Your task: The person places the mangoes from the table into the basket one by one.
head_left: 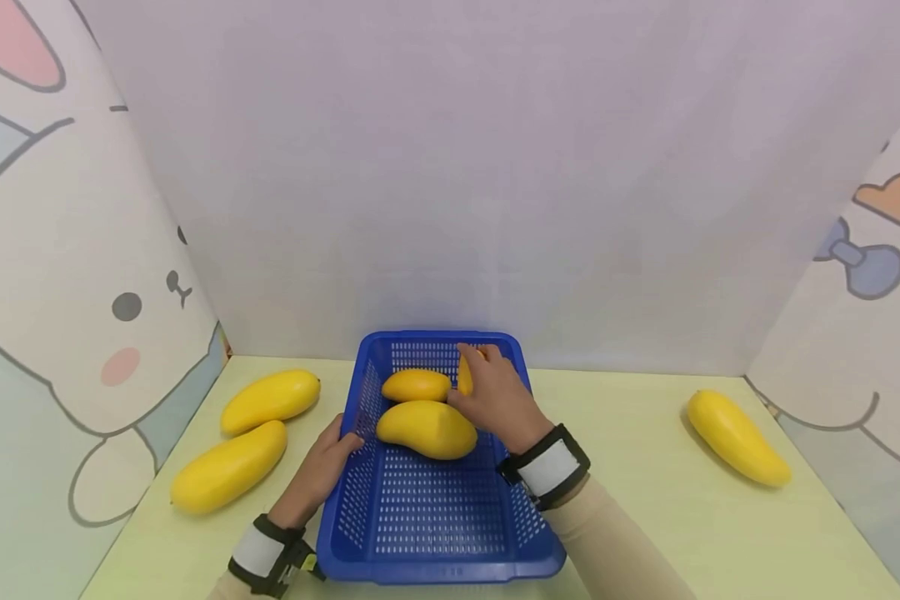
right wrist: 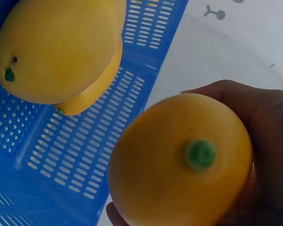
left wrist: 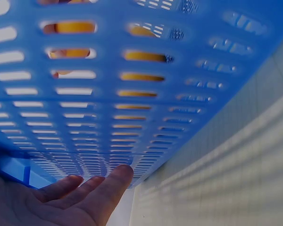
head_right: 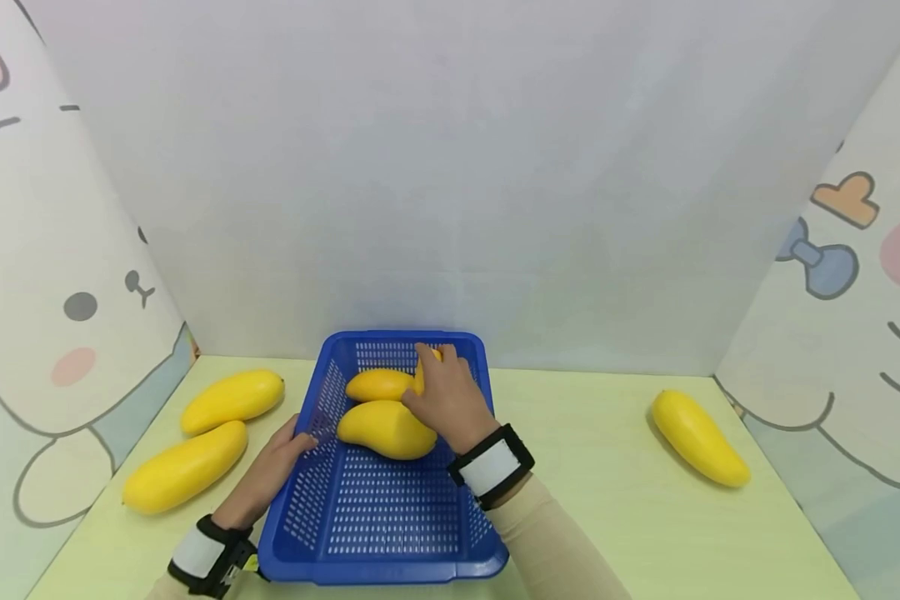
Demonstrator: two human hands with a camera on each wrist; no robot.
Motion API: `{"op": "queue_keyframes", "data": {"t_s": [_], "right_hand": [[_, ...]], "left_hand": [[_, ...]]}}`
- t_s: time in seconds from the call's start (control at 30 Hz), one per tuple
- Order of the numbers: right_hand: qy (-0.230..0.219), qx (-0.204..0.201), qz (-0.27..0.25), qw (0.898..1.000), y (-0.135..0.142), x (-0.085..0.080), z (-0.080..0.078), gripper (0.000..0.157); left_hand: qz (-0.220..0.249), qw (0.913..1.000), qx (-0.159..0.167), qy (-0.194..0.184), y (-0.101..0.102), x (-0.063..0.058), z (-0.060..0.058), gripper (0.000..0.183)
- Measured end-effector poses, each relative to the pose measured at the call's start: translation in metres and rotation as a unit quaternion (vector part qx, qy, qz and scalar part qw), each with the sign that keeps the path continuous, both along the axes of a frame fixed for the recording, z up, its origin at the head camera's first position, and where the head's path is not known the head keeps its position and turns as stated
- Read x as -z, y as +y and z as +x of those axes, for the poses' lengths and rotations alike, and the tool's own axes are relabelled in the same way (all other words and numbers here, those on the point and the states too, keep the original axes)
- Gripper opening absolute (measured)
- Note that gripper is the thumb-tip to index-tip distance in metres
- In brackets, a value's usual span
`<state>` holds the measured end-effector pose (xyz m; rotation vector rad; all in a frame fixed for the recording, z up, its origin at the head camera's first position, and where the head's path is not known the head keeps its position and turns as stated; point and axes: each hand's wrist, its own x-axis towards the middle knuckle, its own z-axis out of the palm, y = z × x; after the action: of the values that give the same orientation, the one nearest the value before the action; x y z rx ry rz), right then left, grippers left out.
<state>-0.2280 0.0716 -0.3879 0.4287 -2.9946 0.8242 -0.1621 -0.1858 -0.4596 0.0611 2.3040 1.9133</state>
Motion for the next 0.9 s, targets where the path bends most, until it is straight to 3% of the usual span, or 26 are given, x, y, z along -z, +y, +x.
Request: {"op": "queue_keyframes", "data": {"t_s": [0.6,0.9], "right_hand": [[-0.024,-0.012,0.052,0.998,-0.009,0.008,-0.019,0.062],[-0.038,-0.011,0.045,0.998,-0.011,0.016,-0.029,0.065]], "left_hand": [[-0.014,0.9999,-0.004,0.002,0.001,0.002,-0.003,0.053],[-0.016,0.9999,-0.001,0.002,0.0,0.004,-0.004,0.053]]}}
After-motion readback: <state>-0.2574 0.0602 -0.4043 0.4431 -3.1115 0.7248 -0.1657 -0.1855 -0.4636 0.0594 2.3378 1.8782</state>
